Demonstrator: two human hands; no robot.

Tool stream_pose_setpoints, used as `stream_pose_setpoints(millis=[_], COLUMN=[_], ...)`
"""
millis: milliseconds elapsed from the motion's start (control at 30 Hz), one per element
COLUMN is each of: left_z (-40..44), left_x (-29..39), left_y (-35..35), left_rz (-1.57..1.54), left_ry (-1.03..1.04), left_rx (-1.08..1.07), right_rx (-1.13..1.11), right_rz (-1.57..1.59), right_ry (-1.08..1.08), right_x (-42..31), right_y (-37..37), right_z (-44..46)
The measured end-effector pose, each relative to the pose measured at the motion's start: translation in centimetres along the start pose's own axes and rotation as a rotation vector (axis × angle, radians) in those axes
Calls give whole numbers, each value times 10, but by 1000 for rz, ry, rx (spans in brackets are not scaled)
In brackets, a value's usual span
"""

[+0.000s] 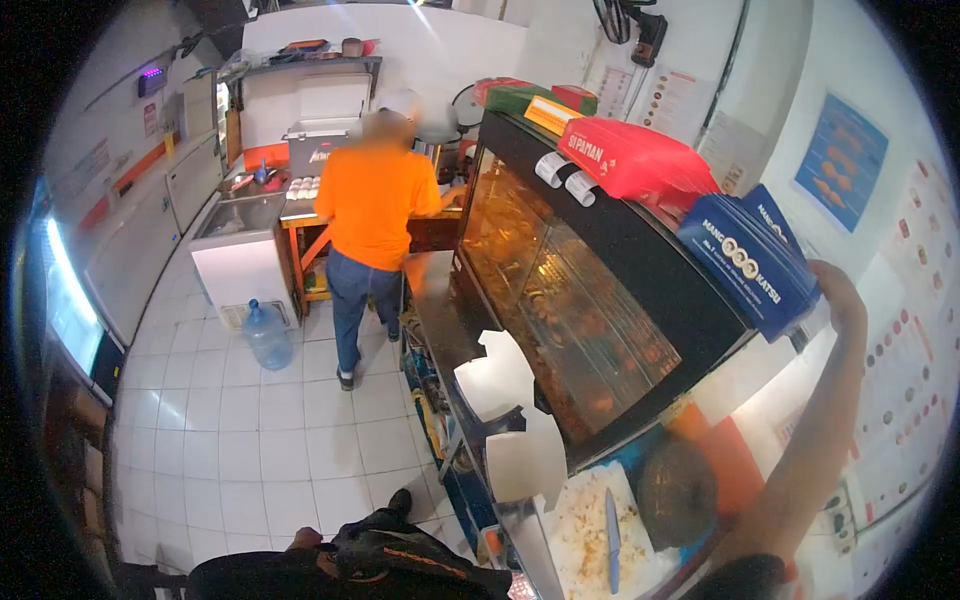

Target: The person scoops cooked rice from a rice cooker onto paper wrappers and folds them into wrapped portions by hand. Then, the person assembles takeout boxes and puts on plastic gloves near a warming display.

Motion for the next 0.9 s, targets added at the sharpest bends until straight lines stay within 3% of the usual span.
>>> stream_pose_setpoints(millis=[33, 67, 167, 233, 367, 467, 500, 600, 667, 800, 867, 900], left_z=[4, 6, 7, 14, 54, 69, 62, 85, 93, 97, 105, 110], left_x=[8, 11, 19, 30, 4, -21, -30, -62, -92, -167, -222, -252], left_y=[0, -1, 6, 15, 3, -3, -16, -13, -27, -60, -69, -69], left_rz=[214, 172, 167, 332, -86, -137, -199, 22, 14, 3, -262, -522], left_ry=[85, 154, 281, 256, -60, -33, -5, 4, 81, 215, 84, -77], left_rx=[12, 26, 3, -100, -67, -59, 54, -180, -178, -172, -232, -286], right_rx=[-95, -190, -67, -86, -87, -81, -57, 32, 115, 262, 479, 575], right_rz=[22, 44, 127, 71, 25, -215, -297, -444, -396, -470, -494, -525], right_ry=[-65, -127, 129, 196, 221, 244, 236, 224, 235, -7, -379, -481], right_x=[-38, -71, -84, -90, -130, -119, -115, -117, -127, -123, -217, -245], right_y=[25, 53, 63, 74, 121, 112, 110, 110, 105, 51, 116, 134], right_z=[-16, -31, -30, -21, -20, 5, 8, 11, 7, 54, 12, -6])
Point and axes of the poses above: each hand's wrist, its own z-axis towards the middle knuckle, its own y-axis out of the palm, x = y × z, the point moved 10 cm from there along z, towards the middle knuckle, and after that the axes turned 14 degrees about z, right-handed, at the moved point
